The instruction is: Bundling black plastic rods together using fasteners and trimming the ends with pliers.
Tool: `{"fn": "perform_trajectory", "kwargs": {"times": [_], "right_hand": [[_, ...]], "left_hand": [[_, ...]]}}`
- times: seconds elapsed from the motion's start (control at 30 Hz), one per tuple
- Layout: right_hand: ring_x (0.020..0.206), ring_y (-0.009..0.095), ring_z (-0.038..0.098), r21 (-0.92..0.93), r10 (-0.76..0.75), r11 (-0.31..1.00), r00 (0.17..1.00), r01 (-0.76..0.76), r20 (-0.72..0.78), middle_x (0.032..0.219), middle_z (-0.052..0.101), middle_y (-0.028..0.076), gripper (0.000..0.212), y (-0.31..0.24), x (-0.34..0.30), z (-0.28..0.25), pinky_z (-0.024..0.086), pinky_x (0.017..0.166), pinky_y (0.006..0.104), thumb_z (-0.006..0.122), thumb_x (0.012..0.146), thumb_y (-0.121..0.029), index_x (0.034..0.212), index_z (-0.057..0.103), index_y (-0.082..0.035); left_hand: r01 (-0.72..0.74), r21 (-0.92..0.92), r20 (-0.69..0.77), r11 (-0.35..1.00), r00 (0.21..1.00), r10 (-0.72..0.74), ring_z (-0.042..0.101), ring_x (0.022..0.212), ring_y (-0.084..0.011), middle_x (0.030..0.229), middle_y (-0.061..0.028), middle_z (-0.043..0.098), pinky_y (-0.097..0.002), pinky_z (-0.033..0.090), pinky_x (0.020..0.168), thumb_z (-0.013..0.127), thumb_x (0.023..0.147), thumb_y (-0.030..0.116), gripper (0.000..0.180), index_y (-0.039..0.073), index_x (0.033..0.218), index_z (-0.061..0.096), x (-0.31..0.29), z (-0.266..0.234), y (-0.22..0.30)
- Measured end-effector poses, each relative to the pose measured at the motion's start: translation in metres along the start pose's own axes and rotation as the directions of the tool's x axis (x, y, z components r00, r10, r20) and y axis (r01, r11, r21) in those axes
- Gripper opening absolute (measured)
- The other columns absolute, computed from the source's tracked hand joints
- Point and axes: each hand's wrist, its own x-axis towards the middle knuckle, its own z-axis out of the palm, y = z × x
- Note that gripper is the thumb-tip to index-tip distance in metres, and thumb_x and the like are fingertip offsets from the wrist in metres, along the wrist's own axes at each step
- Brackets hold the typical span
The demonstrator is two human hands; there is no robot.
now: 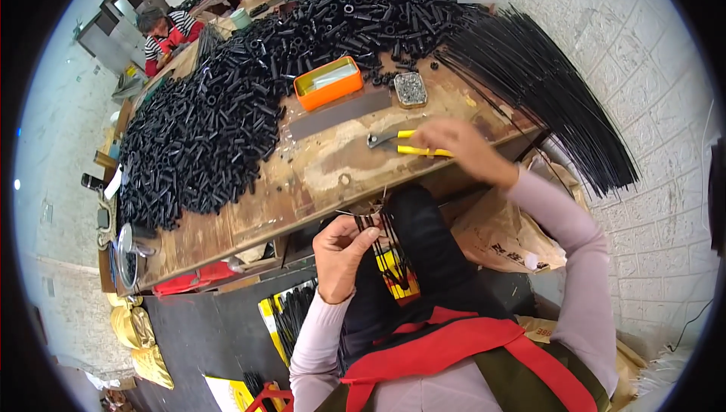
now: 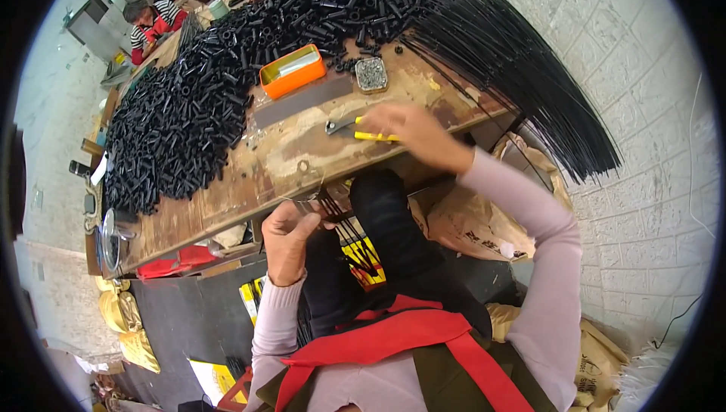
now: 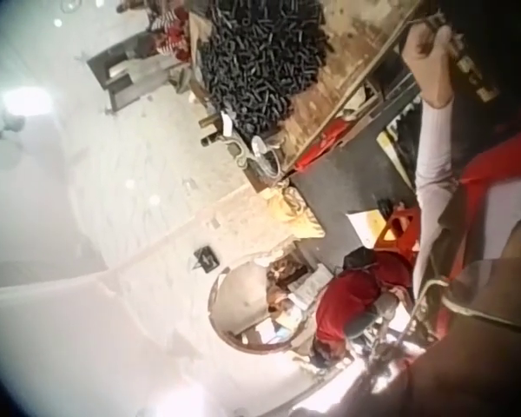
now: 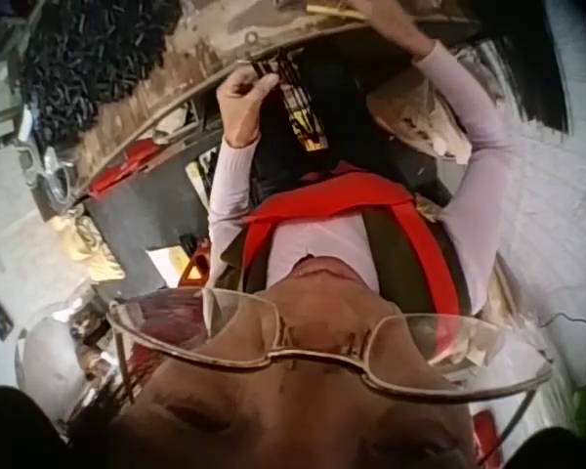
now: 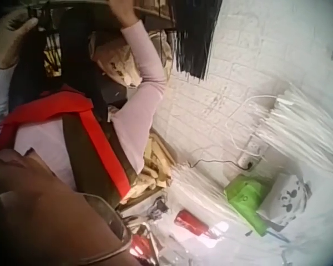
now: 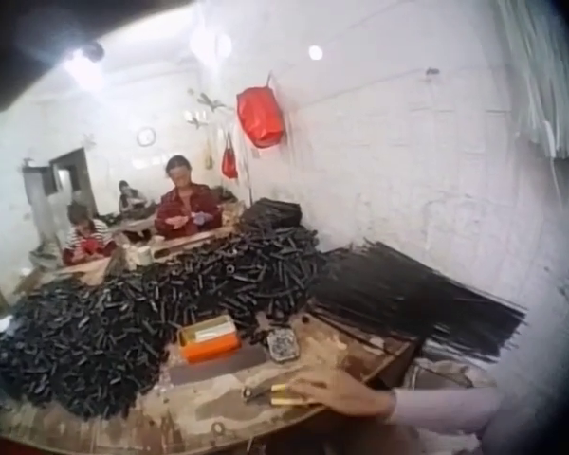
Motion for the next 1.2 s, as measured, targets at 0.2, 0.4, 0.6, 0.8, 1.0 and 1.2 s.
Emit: {"fn": "perform_trajectory", "kwargs": {"times": [0.2, 0.4, 0.6, 0.8, 1.0, 1.2], "right_hand": [[0.084, 0.028, 0.063, -0.646, -0.289, 0.758, 0.936, 0.095, -0.202, 0.097, 0.062, 0.016, 0.024, 0.101, 0.111, -0.098, 0.05, 0.076, 0.0344, 0.064, 0.088, -0.014, 0.108, 0.06, -0.001], [0.082, 0.027, 0.063, -0.855, -0.379, 0.48, 0.926, 0.196, 0.0, 0.096, 0.06, 0.015, 0.029, 0.129, 0.136, -0.11, 0.05, 0.077, 0.0356, 0.066, 0.085, -0.012, 0.111, 0.059, 0.0], [0.094, 0.014, 0.065, 0.01, 0.094, 0.996, 0.996, -0.094, 0.01, 0.105, 0.066, 0.007, 0.029, -0.003, 0.045, -0.031, 0.051, 0.082, 0.028, 0.067, 0.088, -0.014, 0.113, 0.065, 0.002], [0.094, 0.014, 0.066, 0.322, 0.149, 0.916, 0.949, -0.239, 0.279, 0.112, 0.067, 0.009, 0.026, -0.077, -0.014, 0.005, 0.051, 0.089, 0.0267, 0.065, 0.091, -0.007, 0.116, 0.065, 0.002], [0.102, 0.013, 0.063, 0.238, 0.075, 0.962, 0.967, -0.135, 0.245, 0.108, 0.068, 0.008, 0.019, -0.112, -0.047, 0.012, 0.05, 0.09, 0.0268, 0.068, 0.088, -0.004, 0.106, 0.068, 0.001], [0.098, 0.012, 0.063, 0.149, -0.033, 0.989, 0.972, -0.002, 0.233, 0.103, 0.068, 0.006, 0.015, -0.127, -0.065, 0.016, 0.05, 0.088, 0.0265, 0.066, 0.091, -0.008, 0.103, 0.068, 0.0]], "left_hand": [[0.086, -0.071, 0.066, 0.994, 0.995, -0.082, 0.068, 0.083, -0.0217, 0.097, -0.0155, 0.069, -0.0366, 0.058, 0.076, 0.069, 0.082, -0.007, 0.012, -0.003, 0.089, 0.06, 0.028, 0.006, -0.002], [0.126, -0.032, 0.166, 0.992, 0.979, -0.119, 0.067, 0.086, -0.0186, 0.107, -0.0173, 0.065, -0.0361, 0.059, 0.079, 0.068, 0.083, -0.007, 0.016, -0.001, 0.088, 0.055, 0.033, 0.009, 0.002], [0.217, 0.038, 0.199, 0.975, 0.955, -0.22, 0.063, 0.092, -0.0153, 0.113, -0.0163, 0.063, -0.0318, 0.058, 0.078, 0.068, 0.084, -0.004, 0.016, 0.0, 0.088, 0.053, 0.028, 0.016, 0.009], [0.114, 0.082, 0.396, 0.99, 0.908, -0.137, 0.062, 0.089, -0.0108, 0.112, -0.0096, 0.065, -0.0255, 0.053, 0.077, 0.067, 0.088, 0.001, 0.041, -0.002, 0.127, 0.055, 0.016, 0.038, 0.017], [0.087, 0.073, 0.361, 0.994, 0.926, -0.107, 0.063, 0.099, -0.0161, 0.115, -0.0107, 0.064, -0.0325, 0.057, 0.082, 0.068, 0.087, 0.002, 0.044, -0.003, 0.129, 0.056, -0.012, 0.042, 0.036], [0.055, 0.115, 0.329, 0.992, 0.94, -0.09, 0.064, 0.097, -0.0145, 0.112, -0.0104, 0.066, -0.031, 0.057, 0.08, 0.066, 0.089, 0.003, 0.036, -0.003, 0.124, 0.058, -0.035, 0.048, 0.045]]}}
